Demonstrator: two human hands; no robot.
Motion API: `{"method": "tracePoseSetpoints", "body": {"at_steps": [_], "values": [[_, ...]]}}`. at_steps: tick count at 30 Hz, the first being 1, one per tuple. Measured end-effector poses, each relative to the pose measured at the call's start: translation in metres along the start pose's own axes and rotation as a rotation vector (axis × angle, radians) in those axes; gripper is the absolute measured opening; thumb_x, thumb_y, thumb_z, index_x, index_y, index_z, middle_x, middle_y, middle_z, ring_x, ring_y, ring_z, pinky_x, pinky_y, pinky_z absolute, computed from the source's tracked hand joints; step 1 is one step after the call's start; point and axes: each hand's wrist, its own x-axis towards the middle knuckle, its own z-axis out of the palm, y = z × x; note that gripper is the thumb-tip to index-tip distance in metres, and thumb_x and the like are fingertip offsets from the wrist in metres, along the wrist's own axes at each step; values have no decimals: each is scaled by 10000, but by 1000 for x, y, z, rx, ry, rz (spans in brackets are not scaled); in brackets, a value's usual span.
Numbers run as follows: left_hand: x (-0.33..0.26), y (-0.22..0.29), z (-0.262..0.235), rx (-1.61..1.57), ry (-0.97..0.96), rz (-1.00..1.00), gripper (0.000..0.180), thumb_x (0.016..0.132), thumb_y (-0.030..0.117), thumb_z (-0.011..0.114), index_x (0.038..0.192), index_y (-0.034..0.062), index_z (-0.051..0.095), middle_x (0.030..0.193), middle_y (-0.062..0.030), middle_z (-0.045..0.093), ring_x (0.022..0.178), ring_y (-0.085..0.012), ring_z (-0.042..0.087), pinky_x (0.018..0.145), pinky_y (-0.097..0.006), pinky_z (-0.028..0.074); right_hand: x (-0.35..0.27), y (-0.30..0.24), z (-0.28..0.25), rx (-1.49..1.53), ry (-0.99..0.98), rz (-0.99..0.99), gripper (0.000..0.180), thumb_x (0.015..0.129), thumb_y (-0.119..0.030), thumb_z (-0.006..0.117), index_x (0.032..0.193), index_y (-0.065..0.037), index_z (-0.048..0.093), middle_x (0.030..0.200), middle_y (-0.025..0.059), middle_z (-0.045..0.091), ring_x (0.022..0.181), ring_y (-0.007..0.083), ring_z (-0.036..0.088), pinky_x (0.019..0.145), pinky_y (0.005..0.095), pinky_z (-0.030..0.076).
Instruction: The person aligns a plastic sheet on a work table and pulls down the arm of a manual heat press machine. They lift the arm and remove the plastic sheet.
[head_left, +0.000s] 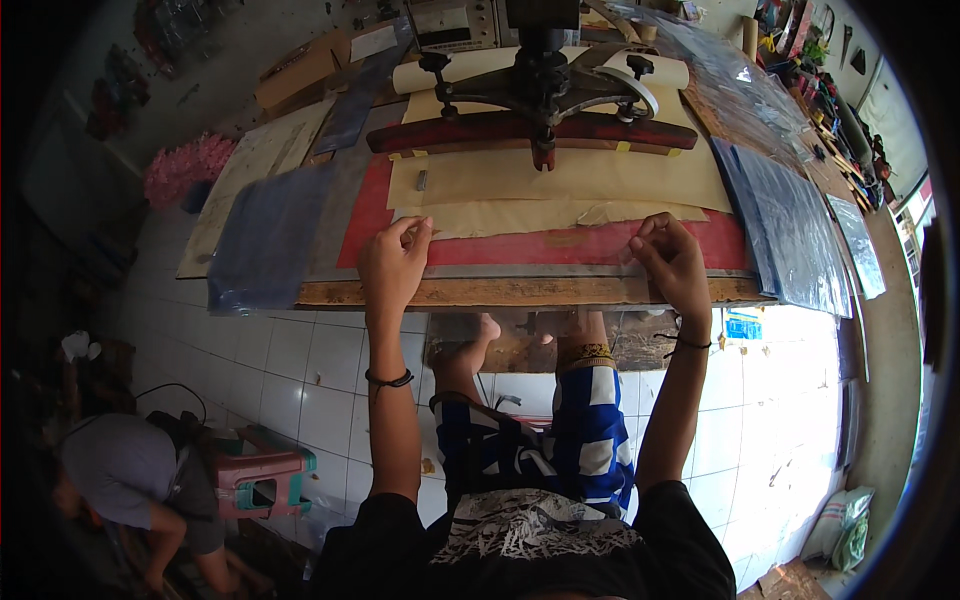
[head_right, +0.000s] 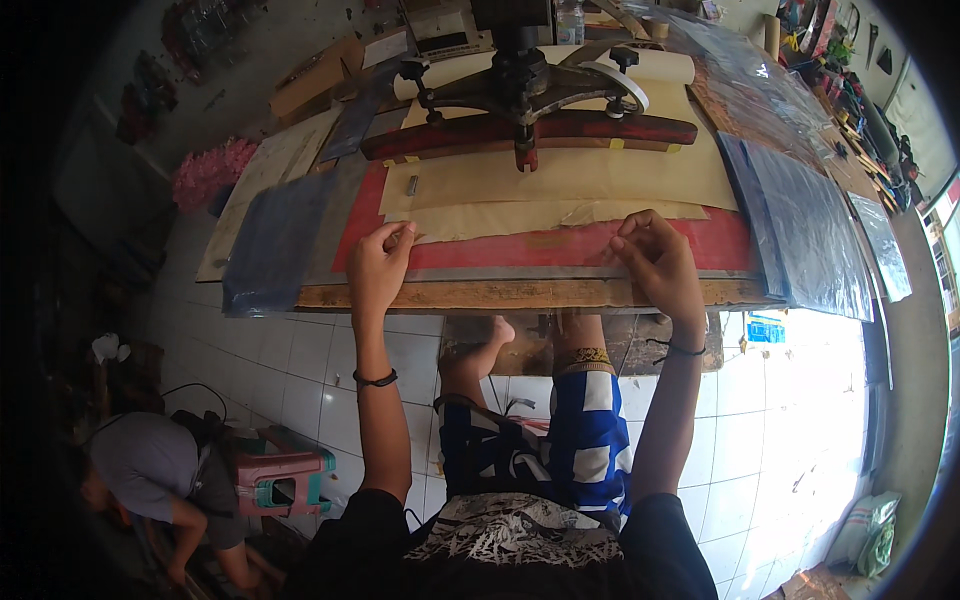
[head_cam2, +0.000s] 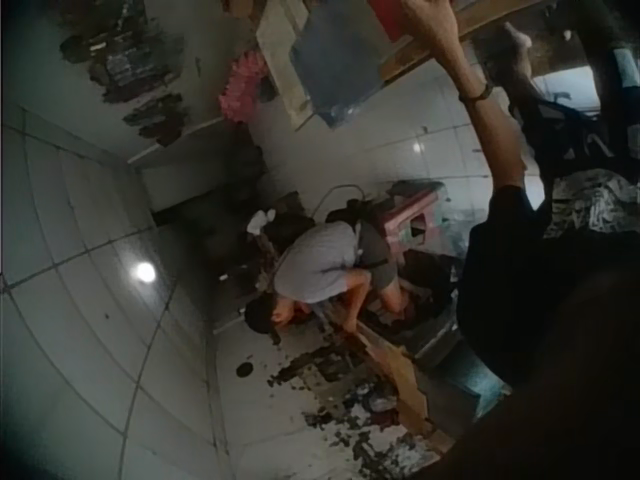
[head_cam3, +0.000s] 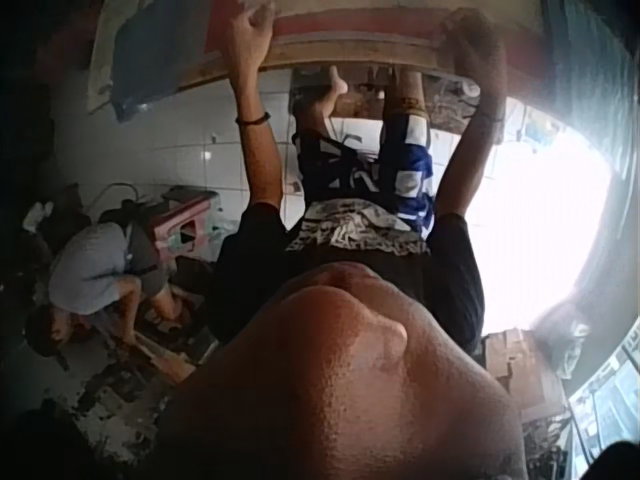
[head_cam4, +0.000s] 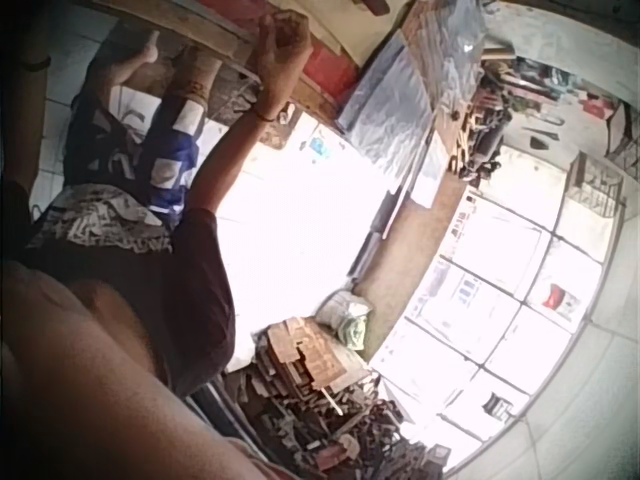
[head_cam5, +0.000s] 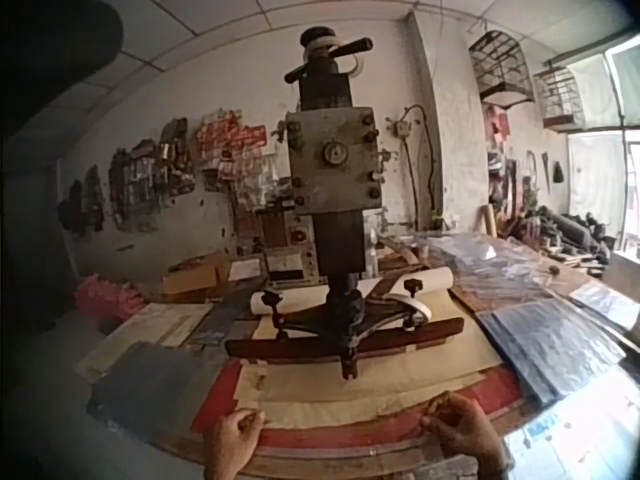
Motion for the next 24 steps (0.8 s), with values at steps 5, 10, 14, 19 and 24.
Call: {"method": "tracePoseSetpoints", "body": {"at_steps": [5, 10, 14, 19, 24], "values": [[0, -4, 4, -10, 13, 35, 311, 935, 362, 620, 992, 78, 733, 727, -145, 699, 680, -311, 688, 604, -389, 499, -2, 1, -5, -61, -26, 53, 151, 946, -86, 654, 987, -16, 527, 854, 70, 712, 820, 93, 662, 728, 223, 485], [-2, -9, 4, -75, 68, 72, 291, 931, 308, 646, 981, 29, 714, 551, -89, 525, 492, -192, 498, 512, -359, 374, -14, -3, -3, 144, 5, -19, 129, 919, -35, 633, 969, -35, 515, 778, 42, 658, 748, 73, 639, 638, 197, 454], [-4, -1, -1, -35, 3, 52, 267, 918, 329, 659, 966, 71, 711, 613, -88, 618, 562, -271, 612, 534, -390, 440, -16, 10, -12, 350, 151, -135, 167, 813, 7, 567, 947, -42, 481, 633, -23, 499, 553, 36, 506, 486, 179, 366], [-4, 6, -1, 29, -21, 113, 292, 886, 346, 703, 985, 72, 713, 652, -88, 594, 566, -245, 591, 531, -386, 442, -19, 20, -22, 521, 144, -174, 202, 733, -39, 514, 924, -36, 448, 575, -45, 424, 462, 23, 387, 401, 194, 280], [13, 4, 7, 49, 96, 528, 418, 871, 363, 720, 1094, 10, 695, 1032, -142, 634, 885, -297, 632, 804, -389, 510, -14, -6, -6, 57, 231, 31, 115, 885, -90, 549, 984, -39, 521, 544, -62, 431, 468, 21, 348, 427, 208, 262]]}}
